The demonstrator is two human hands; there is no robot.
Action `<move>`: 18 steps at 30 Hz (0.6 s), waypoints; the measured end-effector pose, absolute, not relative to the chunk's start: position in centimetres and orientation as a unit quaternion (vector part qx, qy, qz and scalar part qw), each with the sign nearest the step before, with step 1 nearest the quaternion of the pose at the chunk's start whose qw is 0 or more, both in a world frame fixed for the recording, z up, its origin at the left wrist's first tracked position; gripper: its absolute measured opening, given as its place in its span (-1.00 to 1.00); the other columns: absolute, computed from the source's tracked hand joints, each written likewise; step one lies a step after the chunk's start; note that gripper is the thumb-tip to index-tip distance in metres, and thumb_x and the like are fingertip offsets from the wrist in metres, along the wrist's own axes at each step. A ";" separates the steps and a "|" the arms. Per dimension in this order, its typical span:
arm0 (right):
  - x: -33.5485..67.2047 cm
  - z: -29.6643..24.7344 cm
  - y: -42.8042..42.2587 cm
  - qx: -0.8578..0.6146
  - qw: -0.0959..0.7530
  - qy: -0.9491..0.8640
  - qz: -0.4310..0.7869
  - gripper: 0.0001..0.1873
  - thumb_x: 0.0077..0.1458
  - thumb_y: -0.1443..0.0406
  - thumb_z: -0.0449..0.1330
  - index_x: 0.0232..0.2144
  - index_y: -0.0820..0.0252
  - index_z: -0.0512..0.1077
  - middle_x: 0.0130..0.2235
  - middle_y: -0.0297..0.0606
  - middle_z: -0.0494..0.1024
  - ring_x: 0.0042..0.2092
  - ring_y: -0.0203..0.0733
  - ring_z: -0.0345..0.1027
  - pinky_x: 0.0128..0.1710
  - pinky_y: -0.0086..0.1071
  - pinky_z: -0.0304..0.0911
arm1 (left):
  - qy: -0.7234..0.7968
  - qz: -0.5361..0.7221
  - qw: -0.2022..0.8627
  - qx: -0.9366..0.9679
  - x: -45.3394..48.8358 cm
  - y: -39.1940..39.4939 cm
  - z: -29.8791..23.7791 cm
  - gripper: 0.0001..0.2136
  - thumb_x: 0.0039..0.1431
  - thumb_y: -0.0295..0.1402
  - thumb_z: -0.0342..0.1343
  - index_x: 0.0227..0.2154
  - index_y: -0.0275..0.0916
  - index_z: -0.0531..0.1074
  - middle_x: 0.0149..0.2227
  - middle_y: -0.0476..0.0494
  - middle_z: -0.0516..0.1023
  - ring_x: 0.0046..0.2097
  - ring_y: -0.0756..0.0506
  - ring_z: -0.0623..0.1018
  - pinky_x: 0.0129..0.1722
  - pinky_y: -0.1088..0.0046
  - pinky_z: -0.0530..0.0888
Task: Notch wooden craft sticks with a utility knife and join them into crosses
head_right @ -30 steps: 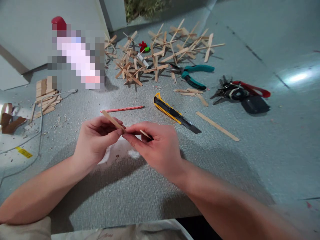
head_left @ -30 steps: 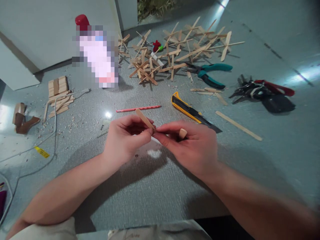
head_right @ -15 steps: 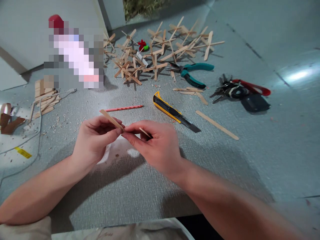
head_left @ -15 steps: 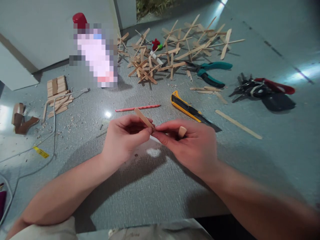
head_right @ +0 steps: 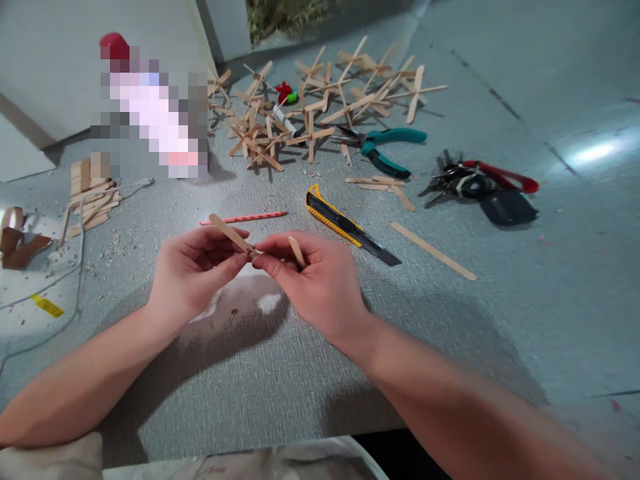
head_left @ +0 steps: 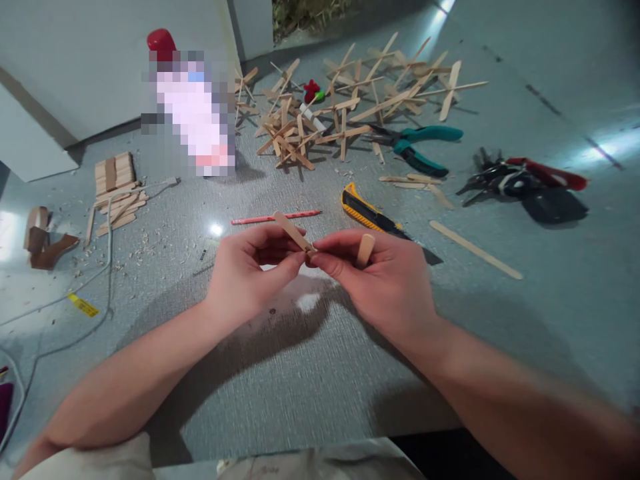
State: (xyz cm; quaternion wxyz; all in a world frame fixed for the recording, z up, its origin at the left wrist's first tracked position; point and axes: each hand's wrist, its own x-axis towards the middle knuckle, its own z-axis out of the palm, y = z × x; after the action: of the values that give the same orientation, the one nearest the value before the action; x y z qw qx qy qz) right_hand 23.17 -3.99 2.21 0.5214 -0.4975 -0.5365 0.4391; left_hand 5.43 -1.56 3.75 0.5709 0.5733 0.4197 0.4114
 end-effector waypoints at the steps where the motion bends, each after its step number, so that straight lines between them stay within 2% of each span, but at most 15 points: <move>1: 23.2 2.3 -4.0 -0.500 0.519 -0.539 0.436 -0.92 0.05 0.32 0.41 -0.39 -0.02 0.61 -0.40 -0.43 0.69 -0.38 -0.20 0.60 -0.38 -0.36 0.51 | 0.420 0.415 0.575 0.566 5.5 -1.6 3.7 -0.84 0.11 -0.51 0.29 -0.22 -0.27 0.57 -0.27 -0.05 0.68 -0.23 0.01 0.68 -0.16 0.57 0.63; 6: 23.3 2.2 -4.2 -0.504 0.513 -0.540 0.436 -0.90 0.04 0.31 0.42 -0.37 -0.03 0.61 -0.39 -0.42 0.69 -0.37 -0.19 0.60 -0.40 -0.35 0.50 | 0.415 0.420 0.590 0.552 5.5 -1.6 3.5 -0.85 0.11 -0.55 0.27 -0.24 -0.26 0.57 -0.29 -0.02 0.67 -0.25 0.03 0.67 -0.20 0.60 0.61; 14: 23.2 2.3 -4.1 -0.513 0.499 -0.534 0.449 -0.95 0.06 0.26 0.40 -0.37 0.02 0.60 -0.40 -0.38 0.68 -0.39 -0.19 0.57 -0.40 -0.34 0.43 | 0.414 0.413 0.580 0.567 5.2 -1.3 3.3 -0.90 0.14 -0.50 0.26 -0.27 -0.24 0.56 -0.32 -0.02 0.64 -0.27 0.04 0.63 -0.21 0.57 0.58; 16: 23.6 2.4 -3.7 -0.518 0.474 -0.559 0.441 -0.96 0.09 0.25 0.37 -0.36 0.04 0.60 -0.39 -0.36 0.68 -0.38 -0.18 0.56 -0.39 -0.33 0.40 | 0.437 0.417 0.542 0.584 4.9 -1.0 3.3 -0.82 0.15 -0.50 0.23 -0.18 -0.22 0.56 -0.27 -0.02 0.63 -0.25 0.03 0.63 -0.20 0.56 0.57; 18: 24.3 2.4 -3.0 -0.517 0.412 -0.609 0.437 -0.97 0.10 0.26 0.34 -0.36 0.07 0.59 -0.38 -0.34 0.68 -0.36 -0.17 0.54 -0.36 -0.32 0.37 | 0.447 0.402 0.497 0.626 4.6 -0.5 3.5 -0.70 0.17 -0.50 0.18 -0.03 -0.18 0.53 -0.16 -0.05 0.62 -0.20 0.01 0.63 -0.20 0.52 0.56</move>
State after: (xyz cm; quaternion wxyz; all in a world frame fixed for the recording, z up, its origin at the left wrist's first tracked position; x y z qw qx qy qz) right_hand 24.29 -3.01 2.37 0.4123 -0.5175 -0.6092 0.4371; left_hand 4.55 -0.46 3.50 0.4966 0.6261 0.4471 0.4019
